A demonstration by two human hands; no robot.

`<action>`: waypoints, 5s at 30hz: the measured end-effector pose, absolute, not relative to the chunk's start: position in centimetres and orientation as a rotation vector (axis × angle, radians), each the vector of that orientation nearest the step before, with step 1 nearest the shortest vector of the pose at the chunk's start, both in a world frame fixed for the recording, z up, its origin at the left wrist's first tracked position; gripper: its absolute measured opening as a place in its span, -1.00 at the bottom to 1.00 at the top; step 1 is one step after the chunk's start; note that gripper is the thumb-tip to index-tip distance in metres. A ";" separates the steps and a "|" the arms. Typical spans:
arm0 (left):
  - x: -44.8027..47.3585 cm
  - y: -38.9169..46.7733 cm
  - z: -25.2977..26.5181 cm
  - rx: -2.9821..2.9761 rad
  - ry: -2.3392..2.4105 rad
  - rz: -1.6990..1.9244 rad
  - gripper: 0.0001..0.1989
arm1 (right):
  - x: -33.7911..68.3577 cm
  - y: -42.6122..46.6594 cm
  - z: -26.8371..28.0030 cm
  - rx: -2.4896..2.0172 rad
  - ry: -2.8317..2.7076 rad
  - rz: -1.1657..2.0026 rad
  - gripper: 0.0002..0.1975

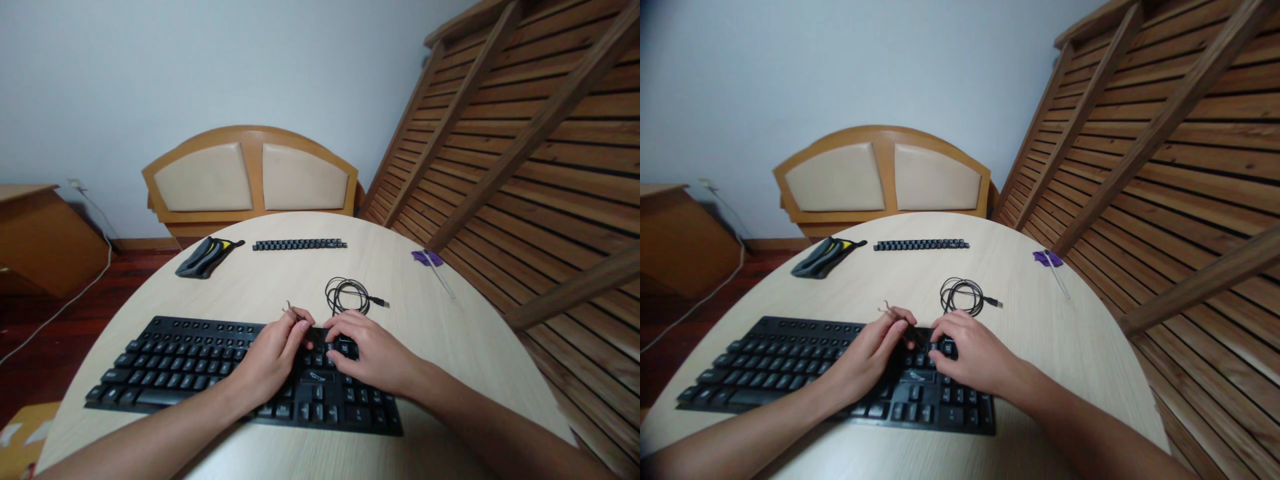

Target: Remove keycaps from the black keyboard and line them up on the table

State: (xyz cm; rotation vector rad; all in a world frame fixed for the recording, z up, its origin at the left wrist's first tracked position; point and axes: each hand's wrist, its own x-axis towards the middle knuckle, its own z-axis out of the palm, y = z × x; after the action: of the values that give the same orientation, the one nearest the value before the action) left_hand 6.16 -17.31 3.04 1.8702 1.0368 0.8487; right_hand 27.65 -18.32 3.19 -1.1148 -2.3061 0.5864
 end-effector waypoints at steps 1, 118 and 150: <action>6.1 -17.4 3.1 1.861 1.035 0.856 -0.74 | 27.6 -18.3 3.1 -1.119 -2.303 0.580 -0.92; 7.1 -17.9 2.5 2.010 1.247 0.838 -0.74 | 28.7 -19.2 3.8 -1.130 -2.444 0.679 -0.40; 7.0 -18.2 2.9 1.855 1.058 0.859 -0.73 | 28.6 -19.1 2.1 -1.108 -2.264 0.484 -0.91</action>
State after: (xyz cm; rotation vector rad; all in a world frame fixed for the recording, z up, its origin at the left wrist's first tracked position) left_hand 7.01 -18.15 2.86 1.8552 1.0579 0.8592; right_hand 28.61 -19.07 2.11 -1.1083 -2.2637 0.4836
